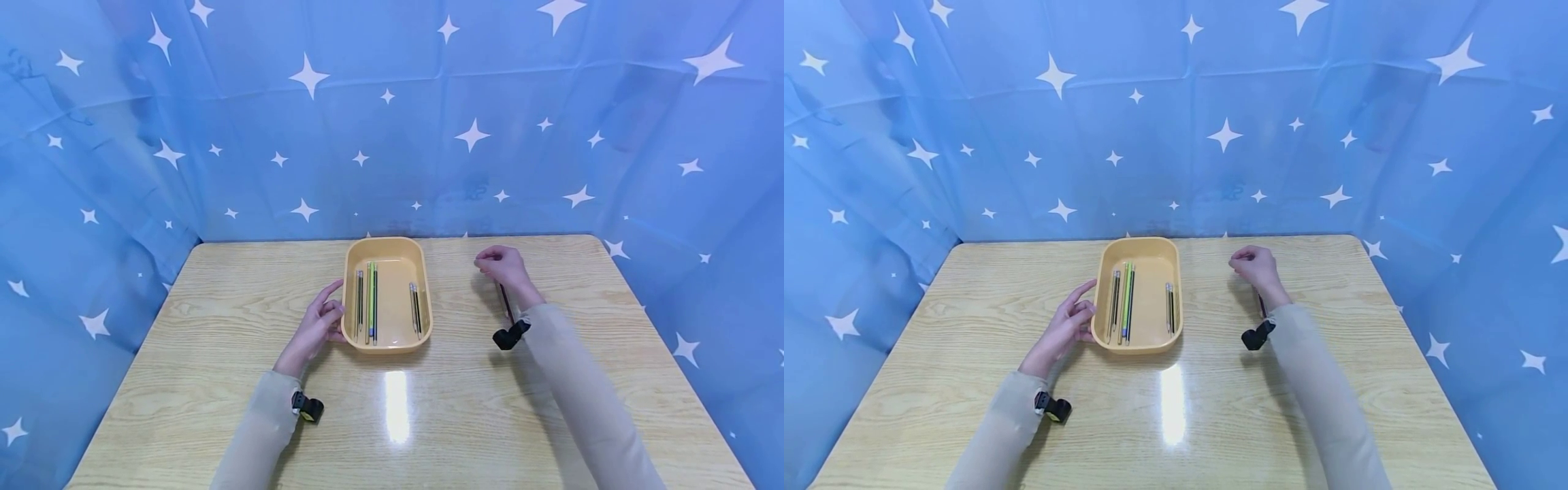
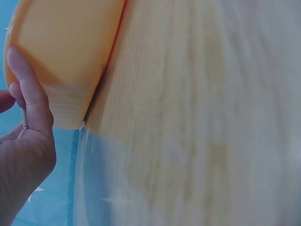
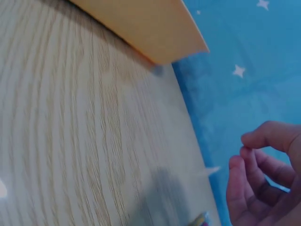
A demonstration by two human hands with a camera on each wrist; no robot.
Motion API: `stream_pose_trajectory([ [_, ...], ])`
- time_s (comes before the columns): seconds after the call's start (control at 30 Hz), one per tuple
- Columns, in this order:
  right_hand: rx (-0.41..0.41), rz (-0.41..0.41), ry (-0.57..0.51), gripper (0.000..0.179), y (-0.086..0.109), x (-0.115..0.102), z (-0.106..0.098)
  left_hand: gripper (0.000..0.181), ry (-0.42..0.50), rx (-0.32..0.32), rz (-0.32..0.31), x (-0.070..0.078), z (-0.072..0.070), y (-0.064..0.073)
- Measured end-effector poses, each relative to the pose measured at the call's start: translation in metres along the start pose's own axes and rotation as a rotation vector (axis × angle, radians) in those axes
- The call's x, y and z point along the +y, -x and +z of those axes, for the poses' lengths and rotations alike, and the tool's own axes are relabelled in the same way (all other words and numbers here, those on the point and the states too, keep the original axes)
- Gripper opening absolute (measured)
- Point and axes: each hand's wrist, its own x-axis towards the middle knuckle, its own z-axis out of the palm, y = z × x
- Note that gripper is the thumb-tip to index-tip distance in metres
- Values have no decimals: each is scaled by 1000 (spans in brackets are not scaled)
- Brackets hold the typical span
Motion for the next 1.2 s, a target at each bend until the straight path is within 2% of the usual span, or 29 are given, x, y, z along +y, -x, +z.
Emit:
stream_pose_trajectory([
  [0.13,-29,1,-30,25,2,-6,11,58,12,-6,-2,-3,-2,-1],
  [0.3,-61,-32,-37,24,5,-14,25,58,40,-8,-6,-14,-8,-6],
  [0.5,-93,-68,-59,21,12,-33,42,58,37,7,3,-23,-12,-9],
  [0.7,-131,-113,-43,21,17,-54,59,58,26,4,16,-22,-12,-9],
  [0.93,-247,-183,-21,22,19,-73,76,59,29,5,9,-17,-9,-8],
  [1.07,-308,-182,-5,20,20,-78,85,58,36,19,14,-20,-9,-9],
  [1.2,-321,-184,20,18,23,-82,94,58,38,25,16,-20,-9,-9],
])
